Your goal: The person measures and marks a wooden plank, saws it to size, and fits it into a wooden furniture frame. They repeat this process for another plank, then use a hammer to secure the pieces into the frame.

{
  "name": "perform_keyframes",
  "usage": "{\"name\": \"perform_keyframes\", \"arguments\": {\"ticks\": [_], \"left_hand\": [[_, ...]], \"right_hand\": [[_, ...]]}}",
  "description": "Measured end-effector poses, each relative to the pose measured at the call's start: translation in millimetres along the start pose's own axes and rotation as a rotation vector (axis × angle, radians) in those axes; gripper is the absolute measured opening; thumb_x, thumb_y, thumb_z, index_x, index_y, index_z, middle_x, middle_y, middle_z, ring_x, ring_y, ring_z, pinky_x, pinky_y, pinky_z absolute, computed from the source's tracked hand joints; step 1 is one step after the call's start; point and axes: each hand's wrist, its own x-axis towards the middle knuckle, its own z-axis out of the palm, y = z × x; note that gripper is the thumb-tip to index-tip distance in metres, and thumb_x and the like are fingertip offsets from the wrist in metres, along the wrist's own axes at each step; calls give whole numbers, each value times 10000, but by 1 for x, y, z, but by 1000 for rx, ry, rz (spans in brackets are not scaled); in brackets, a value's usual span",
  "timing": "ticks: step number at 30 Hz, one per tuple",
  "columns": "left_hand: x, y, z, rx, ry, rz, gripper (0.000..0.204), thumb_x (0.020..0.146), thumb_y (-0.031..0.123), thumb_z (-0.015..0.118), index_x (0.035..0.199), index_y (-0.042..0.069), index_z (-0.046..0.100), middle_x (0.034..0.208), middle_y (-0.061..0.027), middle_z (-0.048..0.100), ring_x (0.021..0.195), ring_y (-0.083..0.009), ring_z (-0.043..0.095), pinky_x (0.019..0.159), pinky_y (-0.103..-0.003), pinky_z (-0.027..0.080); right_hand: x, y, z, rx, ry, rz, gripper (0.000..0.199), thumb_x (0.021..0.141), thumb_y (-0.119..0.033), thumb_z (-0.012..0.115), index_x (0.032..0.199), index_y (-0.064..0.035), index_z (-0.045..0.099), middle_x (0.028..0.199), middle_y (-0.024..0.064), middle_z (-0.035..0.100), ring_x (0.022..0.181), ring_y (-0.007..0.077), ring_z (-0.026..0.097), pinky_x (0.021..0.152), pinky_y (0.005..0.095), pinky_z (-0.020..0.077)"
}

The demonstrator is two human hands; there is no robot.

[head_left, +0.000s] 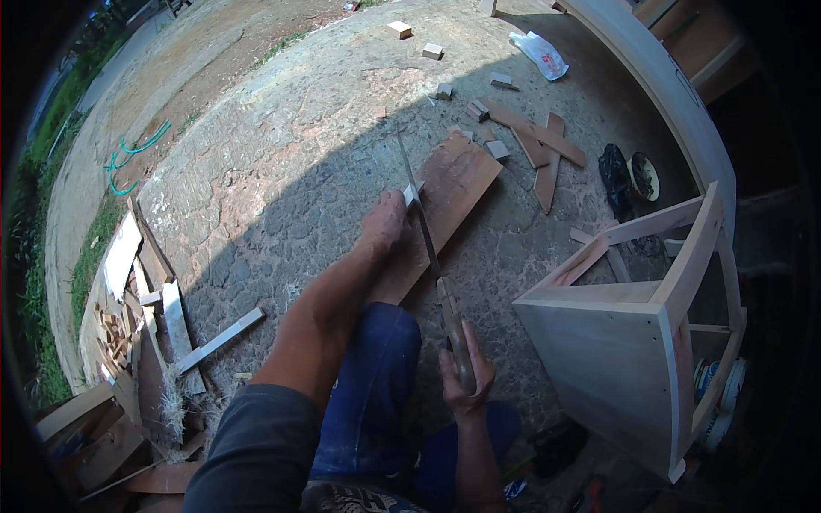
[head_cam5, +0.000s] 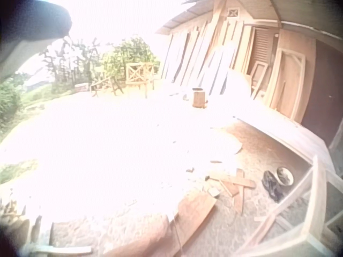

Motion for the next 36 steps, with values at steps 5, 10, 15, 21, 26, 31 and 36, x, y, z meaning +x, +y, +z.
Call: {"name": "perform_keyframes", "arguments": {"ticks": [5,10,15,21,26,31,36], "left_hand": [[0,4,-7,29,-12,17,374,843,174,681,1139,24,508,1201,-220,591,1155,-422,583,937,-506,510],[-1,0,-7,27,2,11,355,850,177,670,1130,22,515,1179,-226,602,1127,-427,598,931,-517,505],[3,1,-4,18,24,43,343,860,182,659,1132,31,515,1179,-217,607,1123,-428,604,916,-524,508],[2,6,-7,23,-21,10,329,876,178,651,1137,38,509,1178,-215,606,1128,-429,602,908,-533,506],[0,-3,-3,-2,-17,-1,275,912,177,609,1130,44,508,1187,-216,603,1120,-429,605,900,-539,504],[4,-1,2,9,20,39,242,938,180,578,1127,50,505,1186,-217,597,1110,-442,603,896,-551,499],[8,0,8,22,-31,44,241,946,180,568,1136,53,491,1174,-215,597,1107,-447,603,900,-553,499]], "right_hand": [[-41,-1,-18,-70,15,-58,552,897,-173,681,1381,53,539,1133,275,699,956,353,739,789,382,579],[-80,1,-47,-41,15,-87,568,879,-145,702,1386,49,532,1081,281,709,892,363,753,748,378,596],[13,-5,-7,-50,25,-101,579,865,-141,715,1388,37,540,1076,277,709,859,370,751,731,386,593],[-19,12,-10,-60,22,-50,556,900,-218,681,1370,48,551,1106,259,711,948,381,737,774,391,574],[-87,10,-47,-73,-9,-62,581,864,-206,725,1355,57,560,1056,262,715,809,339,753,696,357,586],[28,5,4,72,7,-23,554,880,-133,703,1379,46,544,1102,281,703,941,345,748,751,388,597],[31,24,14,9,106,-183,553,890,-161,705,1381,36,548,1004,244,723,843,339,753,710,387,590]]}}
